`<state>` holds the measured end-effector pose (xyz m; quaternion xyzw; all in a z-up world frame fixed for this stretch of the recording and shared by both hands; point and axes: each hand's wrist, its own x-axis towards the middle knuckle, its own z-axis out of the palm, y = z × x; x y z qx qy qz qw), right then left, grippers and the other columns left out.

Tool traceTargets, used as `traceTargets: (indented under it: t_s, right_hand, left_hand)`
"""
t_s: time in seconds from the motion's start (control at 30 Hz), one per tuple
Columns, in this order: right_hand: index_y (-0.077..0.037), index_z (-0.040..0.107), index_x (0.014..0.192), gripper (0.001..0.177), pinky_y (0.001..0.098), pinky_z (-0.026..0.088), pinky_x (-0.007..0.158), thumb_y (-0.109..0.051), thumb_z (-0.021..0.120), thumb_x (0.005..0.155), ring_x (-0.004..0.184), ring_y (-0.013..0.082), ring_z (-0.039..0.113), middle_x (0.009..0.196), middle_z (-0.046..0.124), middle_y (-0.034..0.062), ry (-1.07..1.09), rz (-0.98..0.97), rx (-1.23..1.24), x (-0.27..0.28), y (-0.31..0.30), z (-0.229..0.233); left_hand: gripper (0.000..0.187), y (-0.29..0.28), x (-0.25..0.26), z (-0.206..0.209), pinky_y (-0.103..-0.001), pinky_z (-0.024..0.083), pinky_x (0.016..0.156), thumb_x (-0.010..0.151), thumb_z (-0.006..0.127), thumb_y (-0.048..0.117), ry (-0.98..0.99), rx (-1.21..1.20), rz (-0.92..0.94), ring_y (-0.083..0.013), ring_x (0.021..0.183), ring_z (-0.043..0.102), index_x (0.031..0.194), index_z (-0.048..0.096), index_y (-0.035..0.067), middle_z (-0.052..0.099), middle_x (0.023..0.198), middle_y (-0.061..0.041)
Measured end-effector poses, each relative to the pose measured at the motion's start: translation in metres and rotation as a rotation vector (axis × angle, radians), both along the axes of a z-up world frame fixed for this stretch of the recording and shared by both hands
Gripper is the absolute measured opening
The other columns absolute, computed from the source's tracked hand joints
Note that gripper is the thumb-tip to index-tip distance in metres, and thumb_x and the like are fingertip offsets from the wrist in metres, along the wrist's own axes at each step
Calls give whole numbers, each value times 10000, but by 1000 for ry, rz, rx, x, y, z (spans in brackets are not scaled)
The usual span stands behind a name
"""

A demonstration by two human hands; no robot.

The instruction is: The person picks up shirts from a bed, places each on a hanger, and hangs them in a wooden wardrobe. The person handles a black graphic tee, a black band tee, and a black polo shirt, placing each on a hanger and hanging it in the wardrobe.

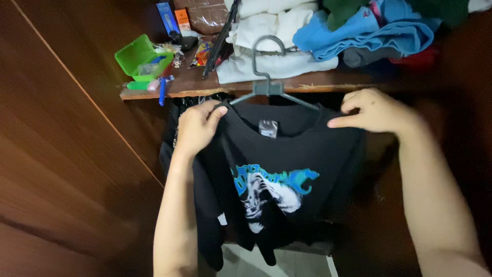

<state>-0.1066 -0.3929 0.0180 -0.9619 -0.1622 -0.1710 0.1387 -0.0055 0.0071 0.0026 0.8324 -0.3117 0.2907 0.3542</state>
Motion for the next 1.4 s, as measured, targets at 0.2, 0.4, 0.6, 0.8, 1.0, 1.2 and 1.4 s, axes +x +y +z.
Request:
traceTargets:
  t_s: [0.2,0.4,0.6,0.8,1.0,1.2,1.4]
  right_hand:
    - [13,620,765,335,321,419,606,-221,855,807,689,88,473,694,542,3,192,-22,473,29,-43,-43]
    - [-38,663,820,205,237,447,735,-184,763,925,804,34,534,823,618,-54,258,315,773,24,-49,-44]
    - [17,607,757,281,303,449,608,-71,874,770,698,133,587,839,659,80,-462,127,399,-23,2,-27]
    - [-11,750,1098,52,287,489,725,-28,711,1068,792,160,638,957,716,92,-541,54,307,-39,15,24]
    - [-60,457,1526,435,234,559,875,-115,530,1100,1000,109,679,1193,694,41,-137,564,663,7,63,67]
    - [-56,711,1166,251,236,283,485,-187,519,1071,559,70,348,647,425,-46,216,229,708,48,105,73]
    - [-26,721,1131,219,203,353,515,-159,558,1070,584,22,411,675,483,-64,81,307,681,77,103,64]
  left_hand:
    - [261,12,1,3,-369,515,660,952,701,316,136,-43,-1,-312,666,674,1084,755,97,692,778,-172]
    - [271,18,5,2,-360,523,664,940,724,321,48,16,-65,-309,690,687,1056,757,77,697,797,-176]
    - [241,15,9,-3,-352,508,626,947,720,307,49,-113,33,-278,648,686,1044,771,92,702,750,-149]
    - [242,14,11,1,-329,506,653,959,708,294,100,-145,-81,-223,671,682,1048,764,76,707,746,-120]
    - [265,-11,4,0,-336,542,711,949,702,317,66,-2,-181,-250,765,733,1037,765,75,739,844,-136]
    - [278,-13,1,-4,-329,550,764,929,684,320,200,81,-233,-251,827,756,1061,766,90,773,921,-115]
    - [358,-9,18,-24,-329,548,832,917,722,302,232,21,-328,-227,904,748,1205,725,90,780,992,-103]
